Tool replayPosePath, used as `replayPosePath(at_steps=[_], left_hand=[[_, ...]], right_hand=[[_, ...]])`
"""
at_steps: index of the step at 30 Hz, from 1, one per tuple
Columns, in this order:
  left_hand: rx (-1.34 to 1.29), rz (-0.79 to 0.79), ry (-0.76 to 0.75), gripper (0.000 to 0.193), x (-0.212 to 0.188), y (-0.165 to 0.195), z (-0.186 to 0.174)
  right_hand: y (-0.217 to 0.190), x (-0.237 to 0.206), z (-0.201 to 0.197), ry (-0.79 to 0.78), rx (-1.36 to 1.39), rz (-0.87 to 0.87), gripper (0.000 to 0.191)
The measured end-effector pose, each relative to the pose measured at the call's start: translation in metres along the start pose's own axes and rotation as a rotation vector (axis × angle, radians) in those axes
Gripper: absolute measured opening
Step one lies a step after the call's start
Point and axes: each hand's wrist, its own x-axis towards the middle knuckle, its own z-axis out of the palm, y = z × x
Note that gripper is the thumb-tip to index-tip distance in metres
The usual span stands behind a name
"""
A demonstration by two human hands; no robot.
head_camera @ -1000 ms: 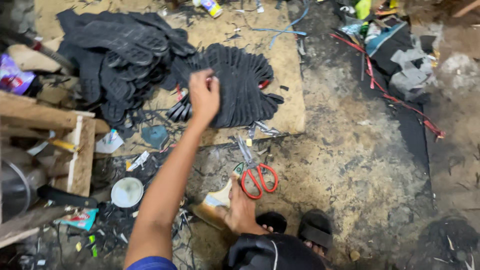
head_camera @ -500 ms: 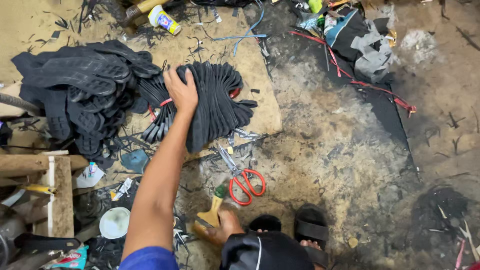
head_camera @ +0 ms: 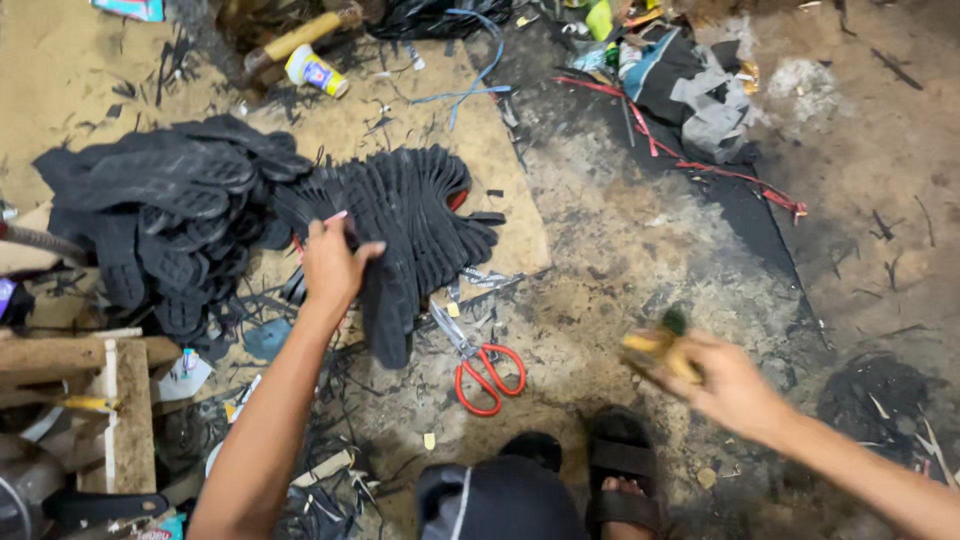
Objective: The person repeatedly picks up black shoe soles from a pile and brushes their surfaces with a large brush. The person handles the soles one at a time, brushing each side and then placing them back on the pile. The process continues throughout the clip.
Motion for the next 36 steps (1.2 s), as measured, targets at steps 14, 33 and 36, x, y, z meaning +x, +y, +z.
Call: replayPosePath(at_steps=[14, 33, 36], left_hand=[[-0.763, 0.396, -0.213, 0.028, -0.033, 0.243, 0.055], [0.033, 0.825, -0.511, 0.056, -0.237, 0.18, 0.191], [0.032, 0.804, -0.536, 0.055, -0.235, 0.178, 0.195]], right_hand=[[0.145, -0.035, 0.025, 0.576, 0.027, 0.121, 0.036], [0.108, 0.082, 0.071, 0.425, 0.286, -0.014, 0.03], [0.129, 0.108, 0.047, 0.671, -0.185, 0.218, 0.022]])
